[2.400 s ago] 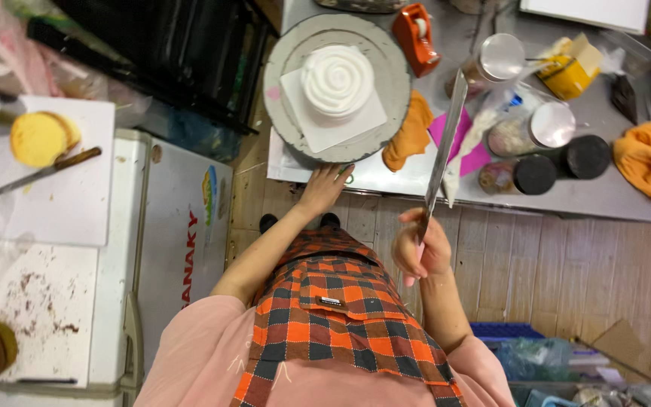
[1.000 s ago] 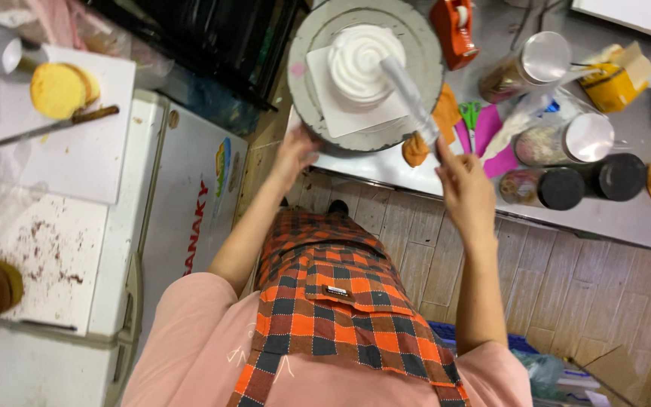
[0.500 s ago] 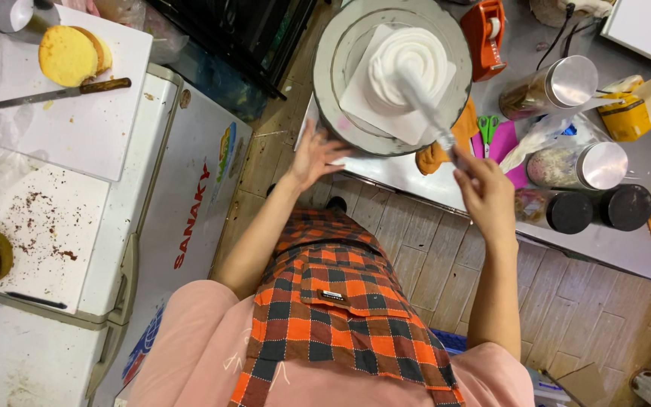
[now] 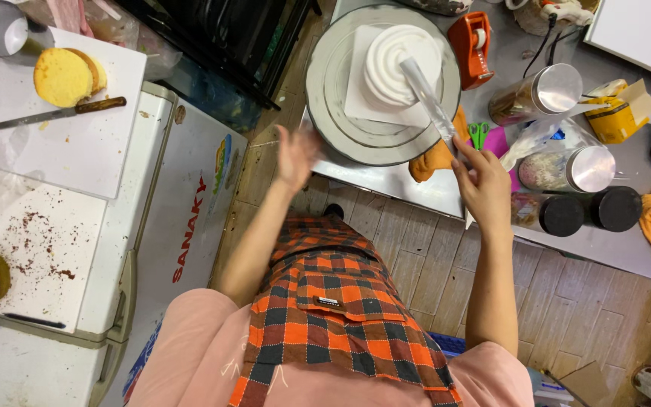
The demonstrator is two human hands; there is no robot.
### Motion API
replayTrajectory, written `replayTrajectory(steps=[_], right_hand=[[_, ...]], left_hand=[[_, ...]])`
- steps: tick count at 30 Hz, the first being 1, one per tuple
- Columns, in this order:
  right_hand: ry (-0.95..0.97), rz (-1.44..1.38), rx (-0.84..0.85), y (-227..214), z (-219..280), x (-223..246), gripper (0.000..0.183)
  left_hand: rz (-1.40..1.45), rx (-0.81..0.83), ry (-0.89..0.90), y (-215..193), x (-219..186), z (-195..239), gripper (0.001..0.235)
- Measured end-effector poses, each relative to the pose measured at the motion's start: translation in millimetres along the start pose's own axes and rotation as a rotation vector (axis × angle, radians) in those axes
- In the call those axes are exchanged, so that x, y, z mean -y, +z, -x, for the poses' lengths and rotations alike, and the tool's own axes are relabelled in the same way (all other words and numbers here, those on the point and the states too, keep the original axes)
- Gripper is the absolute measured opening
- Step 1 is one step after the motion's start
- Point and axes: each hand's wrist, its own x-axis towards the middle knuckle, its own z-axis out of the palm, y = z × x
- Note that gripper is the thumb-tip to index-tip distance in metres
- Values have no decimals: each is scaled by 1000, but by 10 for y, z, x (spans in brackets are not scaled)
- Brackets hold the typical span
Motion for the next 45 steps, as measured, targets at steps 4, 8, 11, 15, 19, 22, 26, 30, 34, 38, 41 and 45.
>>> replayTrajectory(steps=[4, 8, 11, 15, 19, 22, 26, 30, 34, 38, 41, 45], right_hand=[[15, -8, 23, 87, -107, 22, 43], [-4, -24, 27, 164, -123, 45, 41], [-12, -50, 41, 211, -81, 78, 40], [-9, -70, 40, 239, 2, 160, 39], [13, -102, 44, 230, 147, 214, 41], [34, -147, 85, 226, 226, 194, 41], [76, -253, 73, 193, 201, 82, 40], [86, -22, -76, 90, 135, -31, 40], [98, 0, -61, 81, 186, -9, 40], [43, -154, 52, 173, 202, 91, 40], [91, -401, 100, 180, 158, 82, 38], [148, -228, -120, 70, 108, -61, 42]], left_hand=[[136, 61, 3, -148, -59, -10, 123], [123, 249, -258, -31, 203, 99, 115], [99, 202, -222, -76, 212, 134, 117], [74, 172, -7, -277, -15, 72, 121], [25, 114, 30, -224, 7, 36, 119], [-68, 47, 125, -71, 100, 54, 118], [-93, 9, 54, 127, 118, 144, 120], [-104, 62, -51, 338, 218, 310, 117], [-180, 155, -112, 432, 340, 437, 115], [-265, 260, -104, 449, 409, 460, 111], [-301, 290, -106, 436, 473, 454, 107], [-302, 208, -73, 351, 499, 419, 104]])
